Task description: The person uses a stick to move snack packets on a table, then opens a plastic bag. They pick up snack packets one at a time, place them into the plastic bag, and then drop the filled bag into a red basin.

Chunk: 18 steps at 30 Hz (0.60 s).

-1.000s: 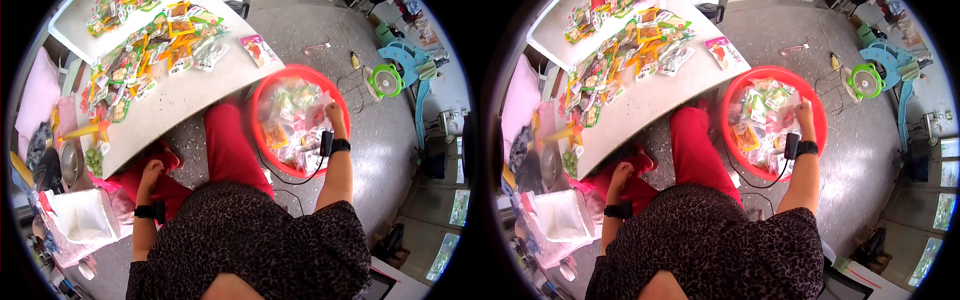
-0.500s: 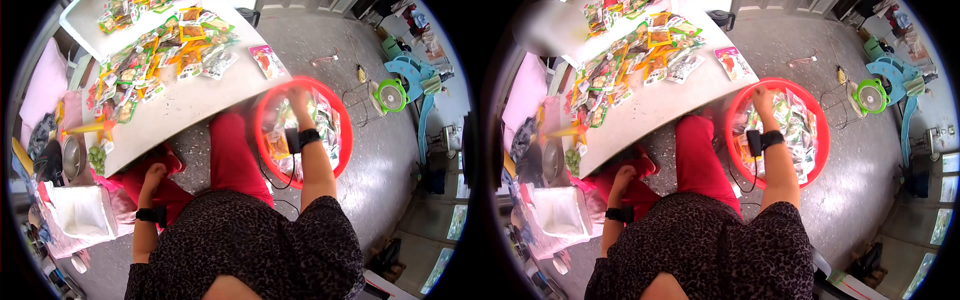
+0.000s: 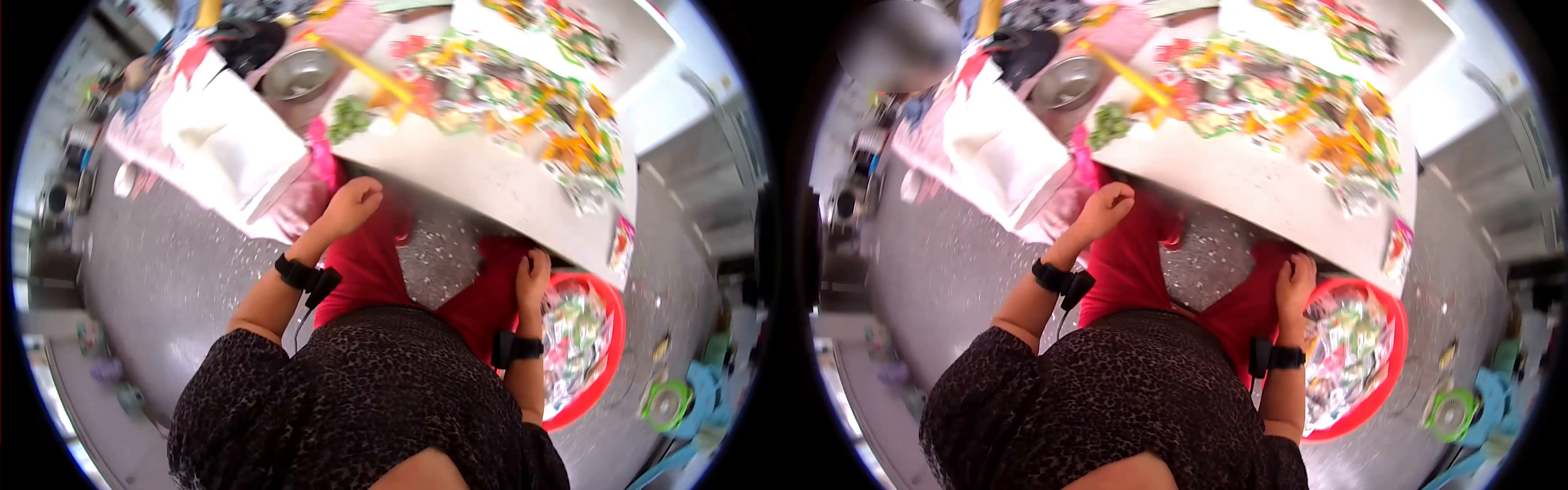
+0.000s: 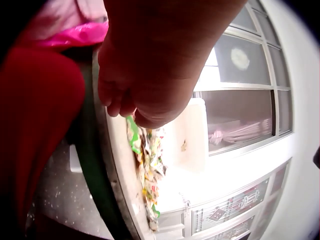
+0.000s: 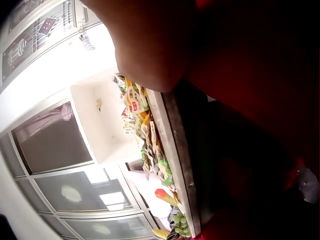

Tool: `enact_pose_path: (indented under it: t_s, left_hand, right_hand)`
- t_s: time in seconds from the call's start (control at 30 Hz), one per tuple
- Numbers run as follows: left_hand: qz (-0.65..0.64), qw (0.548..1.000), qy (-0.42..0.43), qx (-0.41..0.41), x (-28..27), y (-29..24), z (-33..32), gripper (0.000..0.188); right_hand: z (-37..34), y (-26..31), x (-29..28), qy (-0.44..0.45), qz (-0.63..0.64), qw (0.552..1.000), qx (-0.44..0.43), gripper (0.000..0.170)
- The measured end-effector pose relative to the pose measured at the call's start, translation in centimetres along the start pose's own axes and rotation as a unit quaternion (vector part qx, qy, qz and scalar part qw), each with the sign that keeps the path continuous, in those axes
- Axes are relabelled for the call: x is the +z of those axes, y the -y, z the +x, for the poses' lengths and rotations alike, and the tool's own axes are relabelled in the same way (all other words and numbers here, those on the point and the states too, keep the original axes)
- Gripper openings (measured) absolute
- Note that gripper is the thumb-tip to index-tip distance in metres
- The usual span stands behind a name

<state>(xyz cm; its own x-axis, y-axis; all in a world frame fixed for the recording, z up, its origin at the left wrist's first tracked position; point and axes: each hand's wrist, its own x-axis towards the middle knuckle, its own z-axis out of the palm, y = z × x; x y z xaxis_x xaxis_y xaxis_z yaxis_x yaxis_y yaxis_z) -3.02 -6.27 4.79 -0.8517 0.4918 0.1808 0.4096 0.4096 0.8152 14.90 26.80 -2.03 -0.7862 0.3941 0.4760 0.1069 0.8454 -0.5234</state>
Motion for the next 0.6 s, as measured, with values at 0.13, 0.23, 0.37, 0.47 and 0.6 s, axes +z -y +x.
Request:
enact_pose_path:
  t_s: [0.13, 0.23, 0.37, 0.47, 0.6]
  left_hand:
    - [0.155, 0.972, -0.167, -0.055, -6.5, 1.8, -0.5, 0.019]
    - [0.243, 0.930, -0.264, -0.077, -11.3, 6.1, -0.7, 0.020]
    - [0.381, 0.889, -0.195, -0.161, -15.8, 12.7, -1.5, 0.028]
    - [0.384, 0.867, -0.105, -0.298, -16.7, 14.1, -1.8, 0.030]
    - [0.364, 0.869, -0.101, -0.320, -17.0, 13.5, -1.6, 0.029]
  right_hand:
    - [0.1, 0.2, 1.0, 0.002, -0.058, 0.997, -0.059, 0.014]
    - [0.4, 0.2, 1.4, 0.007, -0.063, 0.996, -0.066, 0.013]
    - [0.5, 0.5, 1.7, 0.000, -0.071, 0.995, -0.064, 0.012]
    - [0.4, 0.4, 1.9, -0.003, -0.075, 0.995, -0.065, 0.012]
    - [0.3, 0.3, 1.8, 0.000, -0.073, 0.996, -0.060, 0.011]
